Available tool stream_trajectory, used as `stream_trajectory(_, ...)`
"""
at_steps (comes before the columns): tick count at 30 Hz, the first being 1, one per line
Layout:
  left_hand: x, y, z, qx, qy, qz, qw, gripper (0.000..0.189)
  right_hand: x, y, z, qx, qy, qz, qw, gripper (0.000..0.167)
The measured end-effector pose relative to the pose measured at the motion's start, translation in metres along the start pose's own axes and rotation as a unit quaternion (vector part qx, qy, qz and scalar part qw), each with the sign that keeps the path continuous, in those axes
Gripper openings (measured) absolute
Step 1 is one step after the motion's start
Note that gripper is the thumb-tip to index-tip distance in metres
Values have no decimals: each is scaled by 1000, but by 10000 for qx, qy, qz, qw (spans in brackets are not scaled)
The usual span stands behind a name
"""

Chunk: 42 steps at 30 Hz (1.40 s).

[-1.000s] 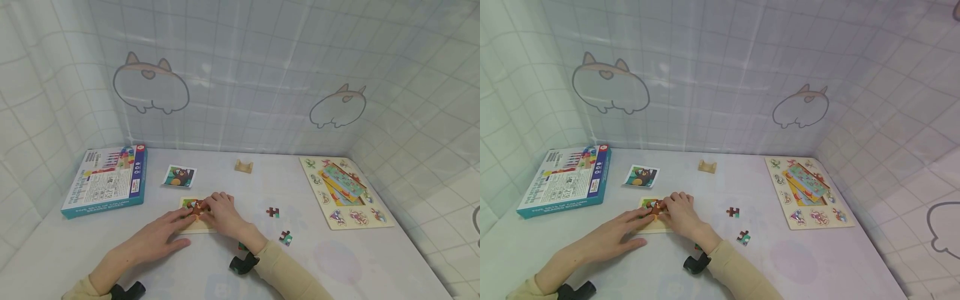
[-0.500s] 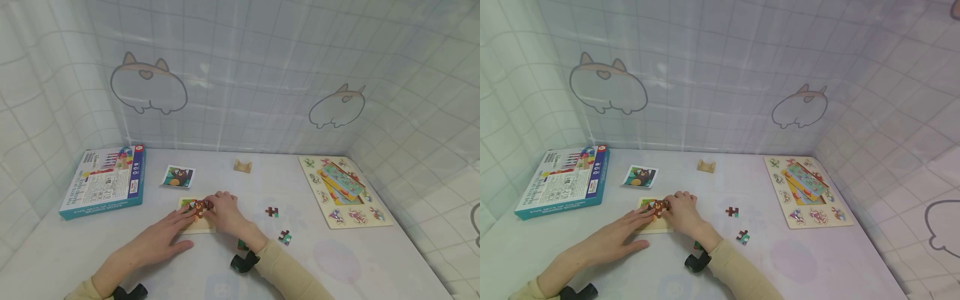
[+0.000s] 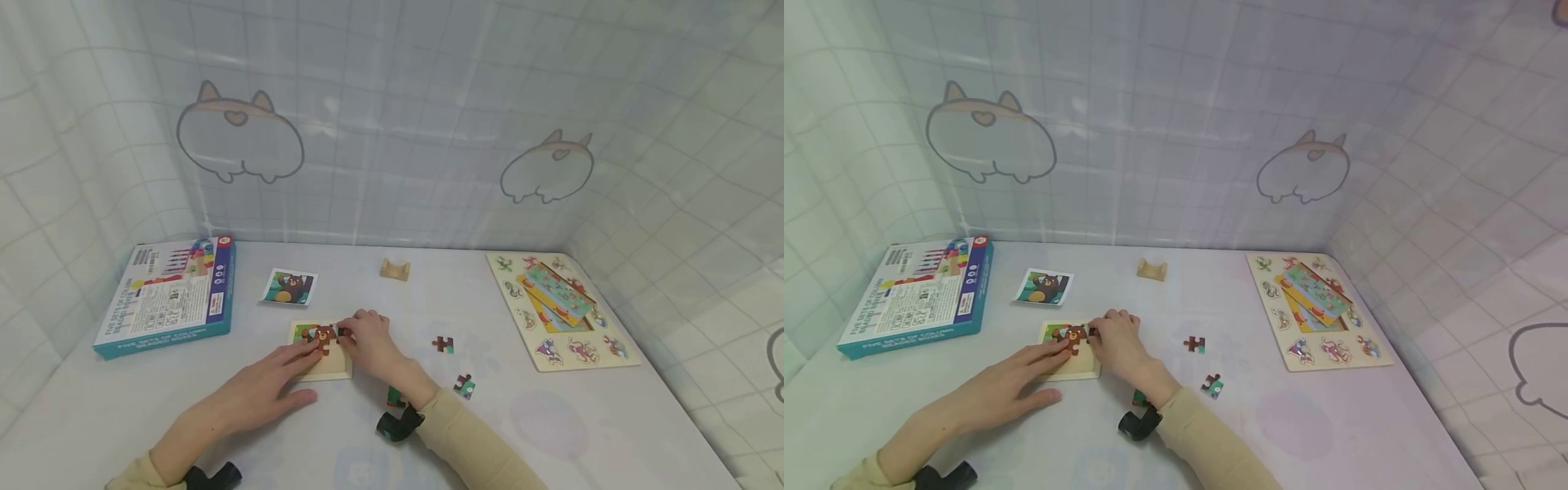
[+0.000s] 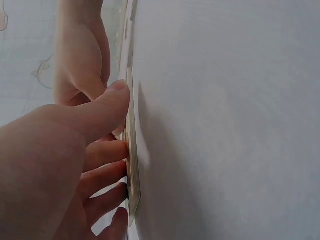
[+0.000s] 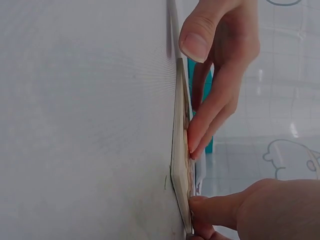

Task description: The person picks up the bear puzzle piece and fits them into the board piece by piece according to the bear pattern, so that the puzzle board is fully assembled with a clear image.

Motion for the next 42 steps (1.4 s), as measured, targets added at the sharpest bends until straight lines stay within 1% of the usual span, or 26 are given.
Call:
stream_trajectory(4,-2,-1,-2,30,11,-23,10000,74,-1,0,1,59,-11,-7,10000,25)
stream_trajectory(9,-4,-5,-2,160,265,95,9995,77,-1,-2,2,75,-35,-3,10000,25)
stream_trajectory(11,-3,-6,-3,174,318,117,9993,78,-1,-2,2,62,-53,-2,10000,25)
stream_trajectory(13,-3,-6,-3,210,302,114,9993,77,0,-1,2,66,-68,2,10000,25)
stream_trajectory(22,-3,-7,-6,162,15,82,9998,76,1,-2,1,108,-59,-4,9999,25)
stream_trajectory(27,-3,-7,-6,166,-26,73,9998,75,1,-3,0,195,-40,2,9998,25)
stream_trajectory(32,-4,-7,-6,113,-27,91,9999,75,4,-2,0,172,-62,101,9998,27)
stream_trajectory(37,-4,-8,-5,111,6,141,9998,75,16,8,-7,-66,-36,216,9997,31)
stream_trajectory(42,-4,-6,-5,114,29,146,9998,75,40,27,-27,-725,-22,238,9971,34)
Point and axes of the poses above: each hand's wrist, its own x-axis away from the middle knuckle, its own y-axis out of the back of the hand, z = x × y, the point moved 9 cm from there along -x, towards the middle knuckle, and after that the axes turned 5 degrees about x, right-handed, at the moved point
